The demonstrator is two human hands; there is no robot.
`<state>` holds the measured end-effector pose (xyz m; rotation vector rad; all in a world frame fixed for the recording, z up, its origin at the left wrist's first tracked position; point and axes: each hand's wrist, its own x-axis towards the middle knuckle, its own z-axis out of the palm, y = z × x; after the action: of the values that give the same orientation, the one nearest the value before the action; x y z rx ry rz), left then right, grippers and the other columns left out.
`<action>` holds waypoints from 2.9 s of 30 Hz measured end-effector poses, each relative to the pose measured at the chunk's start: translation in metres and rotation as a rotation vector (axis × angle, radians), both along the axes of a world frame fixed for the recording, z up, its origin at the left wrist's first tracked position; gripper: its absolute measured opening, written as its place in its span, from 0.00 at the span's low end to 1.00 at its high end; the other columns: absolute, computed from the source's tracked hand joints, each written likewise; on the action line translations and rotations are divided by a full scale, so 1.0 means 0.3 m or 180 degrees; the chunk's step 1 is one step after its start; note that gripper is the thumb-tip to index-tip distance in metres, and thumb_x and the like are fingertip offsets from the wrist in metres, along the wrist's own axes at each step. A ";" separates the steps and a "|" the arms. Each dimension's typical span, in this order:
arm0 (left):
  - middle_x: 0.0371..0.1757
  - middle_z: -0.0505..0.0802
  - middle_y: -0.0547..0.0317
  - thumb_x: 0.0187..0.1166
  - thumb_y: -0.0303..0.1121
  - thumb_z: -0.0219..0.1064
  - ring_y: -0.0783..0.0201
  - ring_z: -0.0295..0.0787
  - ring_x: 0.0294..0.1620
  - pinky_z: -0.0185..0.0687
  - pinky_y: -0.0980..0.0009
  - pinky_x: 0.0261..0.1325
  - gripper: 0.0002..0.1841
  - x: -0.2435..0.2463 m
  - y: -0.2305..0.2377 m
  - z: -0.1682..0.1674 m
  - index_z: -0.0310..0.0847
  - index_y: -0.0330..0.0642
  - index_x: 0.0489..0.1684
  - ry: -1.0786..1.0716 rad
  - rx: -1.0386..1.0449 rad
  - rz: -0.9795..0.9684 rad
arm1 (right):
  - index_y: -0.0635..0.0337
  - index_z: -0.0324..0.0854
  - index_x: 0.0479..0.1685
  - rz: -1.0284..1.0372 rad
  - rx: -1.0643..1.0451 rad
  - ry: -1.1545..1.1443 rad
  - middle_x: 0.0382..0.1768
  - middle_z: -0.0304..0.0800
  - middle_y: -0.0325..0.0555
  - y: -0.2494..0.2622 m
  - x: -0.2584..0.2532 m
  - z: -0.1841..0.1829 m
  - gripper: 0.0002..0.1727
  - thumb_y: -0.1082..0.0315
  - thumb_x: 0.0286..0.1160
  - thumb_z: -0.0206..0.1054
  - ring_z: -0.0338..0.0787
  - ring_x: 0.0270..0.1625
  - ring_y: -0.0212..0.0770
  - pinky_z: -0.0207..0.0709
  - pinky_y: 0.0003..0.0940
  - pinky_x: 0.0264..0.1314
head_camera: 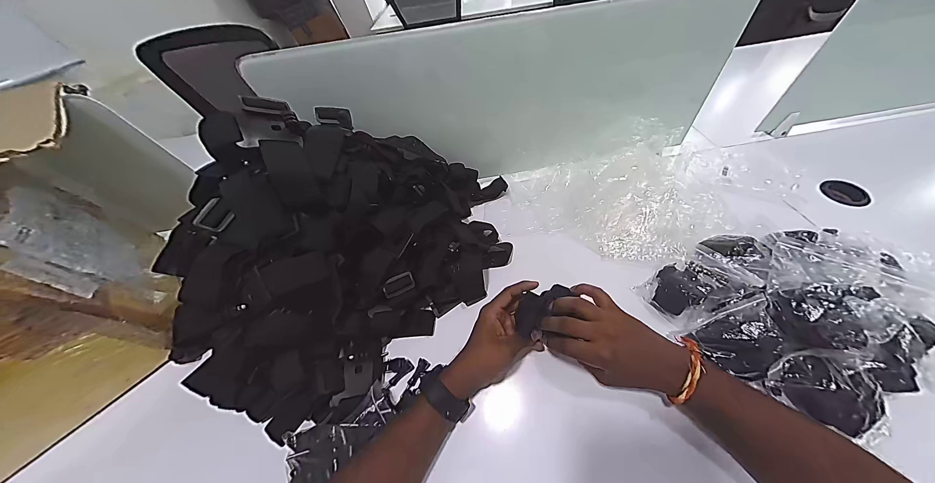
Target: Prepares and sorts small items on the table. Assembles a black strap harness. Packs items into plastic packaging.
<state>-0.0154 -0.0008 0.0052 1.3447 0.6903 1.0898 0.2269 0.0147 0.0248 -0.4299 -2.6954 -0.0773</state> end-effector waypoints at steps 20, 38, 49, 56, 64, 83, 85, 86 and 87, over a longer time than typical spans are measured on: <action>0.66 0.87 0.44 0.64 0.07 0.67 0.55 0.92 0.60 0.91 0.57 0.63 0.30 0.016 -0.003 -0.025 0.69 0.24 0.71 -0.0234 0.0155 0.0395 | 0.47 0.85 0.69 -0.1068 -0.0371 0.0502 0.79 0.79 0.43 0.022 -0.004 -0.037 0.24 0.49 0.77 0.65 0.76 0.80 0.50 0.68 0.54 0.79; 0.68 0.86 0.42 0.60 0.06 0.71 0.55 0.93 0.58 0.92 0.58 0.61 0.33 0.027 -0.009 -0.021 0.69 0.23 0.71 -0.0217 0.0081 0.0431 | 0.45 0.87 0.62 -0.0691 -0.0419 0.0249 0.78 0.82 0.38 0.004 -0.019 -0.046 0.16 0.63 0.82 0.60 0.72 0.84 0.54 0.70 0.54 0.79; 0.66 0.87 0.44 0.62 0.06 0.68 0.57 0.93 0.58 0.92 0.61 0.61 0.31 0.021 -0.012 -0.012 0.68 0.23 0.71 -0.0127 0.0091 0.0421 | 0.42 0.85 0.65 -0.0682 -0.0365 0.0179 0.78 0.81 0.37 0.006 -0.013 -0.038 0.18 0.64 0.81 0.58 0.73 0.83 0.53 0.72 0.54 0.75; 0.64 0.88 0.44 0.61 0.07 0.69 0.57 0.91 0.59 0.90 0.59 0.63 0.30 0.014 -0.005 -0.019 0.70 0.22 0.68 -0.0239 0.0099 0.0429 | 0.43 0.86 0.63 -0.0685 -0.0313 0.0133 0.80 0.79 0.37 0.003 -0.016 -0.036 0.16 0.63 0.83 0.57 0.73 0.83 0.53 0.73 0.54 0.73; 0.59 0.90 0.46 0.61 0.06 0.68 0.56 0.92 0.56 0.90 0.58 0.61 0.30 0.008 0.005 -0.020 0.72 0.26 0.67 -0.0442 -0.0150 0.0447 | 0.51 0.85 0.63 -0.0315 -0.0457 0.0919 0.72 0.85 0.43 0.022 0.002 -0.035 0.14 0.68 0.85 0.60 0.80 0.77 0.47 0.75 0.45 0.77; 0.60 0.90 0.48 0.69 0.12 0.68 0.55 0.92 0.54 0.91 0.58 0.54 0.27 -0.031 0.014 -0.027 0.74 0.41 0.69 -0.1475 -0.0820 0.0077 | 0.57 0.76 0.69 -0.0153 -0.1179 0.1831 0.69 0.81 0.51 0.057 0.038 -0.043 0.21 0.71 0.76 0.63 0.79 0.76 0.42 0.76 0.39 0.79; 0.60 0.91 0.49 0.67 0.12 0.69 0.56 0.92 0.54 0.91 0.58 0.54 0.28 -0.025 0.011 -0.027 0.74 0.40 0.70 -0.1271 -0.0660 0.0036 | 0.57 0.79 0.67 -0.0084 -0.1199 0.1803 0.65 0.84 0.50 0.058 0.035 -0.046 0.19 0.69 0.78 0.65 0.81 0.72 0.41 0.77 0.39 0.77; 0.60 0.91 0.50 0.67 0.12 0.70 0.57 0.92 0.54 0.91 0.58 0.54 0.29 -0.022 0.009 -0.025 0.74 0.38 0.70 -0.1162 -0.0578 0.0029 | 0.57 0.81 0.64 -0.0018 -0.1188 0.1777 0.63 0.85 0.49 0.059 0.033 -0.048 0.16 0.68 0.80 0.65 0.82 0.71 0.42 0.77 0.39 0.77; 0.60 0.91 0.51 0.67 0.12 0.71 0.57 0.92 0.54 0.91 0.58 0.56 0.29 -0.019 0.008 -0.025 0.73 0.37 0.70 -0.1073 -0.0499 0.0011 | 0.57 0.83 0.60 0.0055 -0.1170 0.1743 0.62 0.86 0.49 0.060 0.033 -0.050 0.13 0.66 0.82 0.64 0.82 0.70 0.42 0.77 0.39 0.76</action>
<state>-0.0212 0.0016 -0.0022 0.9958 0.5157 1.2037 0.2367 0.0327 0.0099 -0.4550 -2.1646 0.4784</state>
